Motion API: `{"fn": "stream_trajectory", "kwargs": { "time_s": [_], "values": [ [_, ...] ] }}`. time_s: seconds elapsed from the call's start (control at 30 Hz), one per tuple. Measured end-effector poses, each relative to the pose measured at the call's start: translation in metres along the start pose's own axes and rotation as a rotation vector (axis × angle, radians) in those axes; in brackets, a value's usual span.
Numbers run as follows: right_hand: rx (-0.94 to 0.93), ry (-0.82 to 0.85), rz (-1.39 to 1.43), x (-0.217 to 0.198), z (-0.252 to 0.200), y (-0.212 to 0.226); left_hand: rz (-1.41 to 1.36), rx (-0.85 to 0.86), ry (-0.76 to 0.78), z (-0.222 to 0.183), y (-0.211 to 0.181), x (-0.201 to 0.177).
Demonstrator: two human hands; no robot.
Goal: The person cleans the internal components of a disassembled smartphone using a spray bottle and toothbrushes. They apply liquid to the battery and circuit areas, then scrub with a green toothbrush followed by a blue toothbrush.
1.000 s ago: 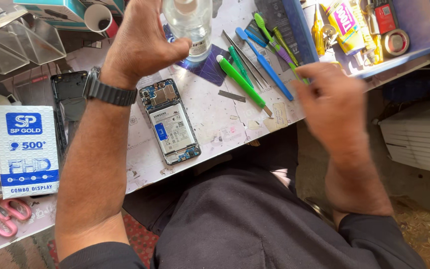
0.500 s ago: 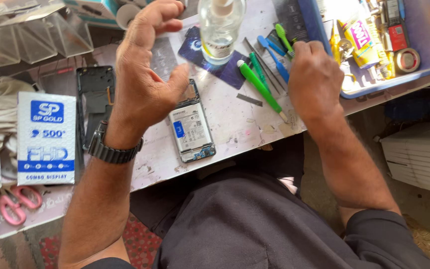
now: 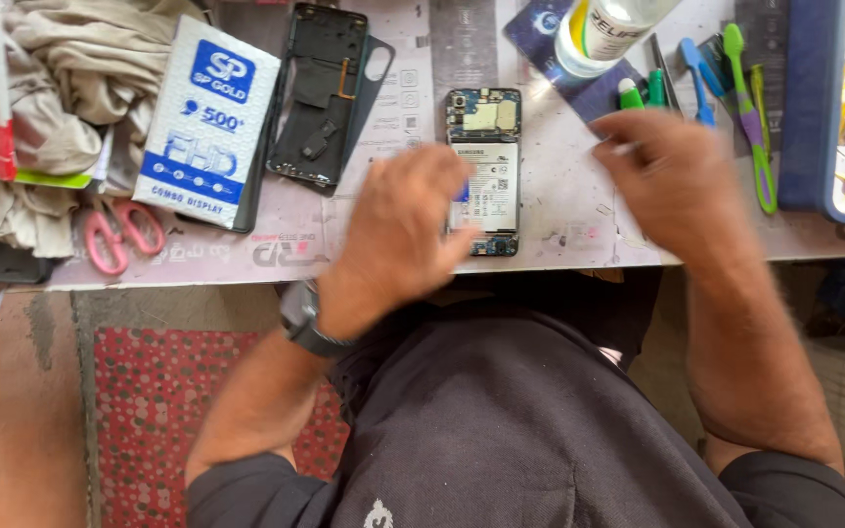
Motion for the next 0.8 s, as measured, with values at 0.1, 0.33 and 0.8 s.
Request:
{"fn": "stream_trajectory", "kwargs": {
  "time_s": [0.1,0.33,0.8],
  "values": [
    [-0.099,0.031,0.034,0.025,0.014,0.034,-0.005,0.022,-0.020,-0.027,-0.006,0.016],
    [-0.357,0.070,-0.308,0.060,0.056,0.070,0.051,0.040,-0.154,-0.060,-0.003,0.032],
    [-0.360,0.098,-0.283,0.057,0.031,0.085,0.089,0.196,-0.155,-0.092,0.005,0.046]
  ]
}}
Point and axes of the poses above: each hand's wrist, its own z-axis towards the middle knuckle, its own x-axis out of the palm, y = z × x, the point moved 9 cm from there along z, towards the middle knuckle
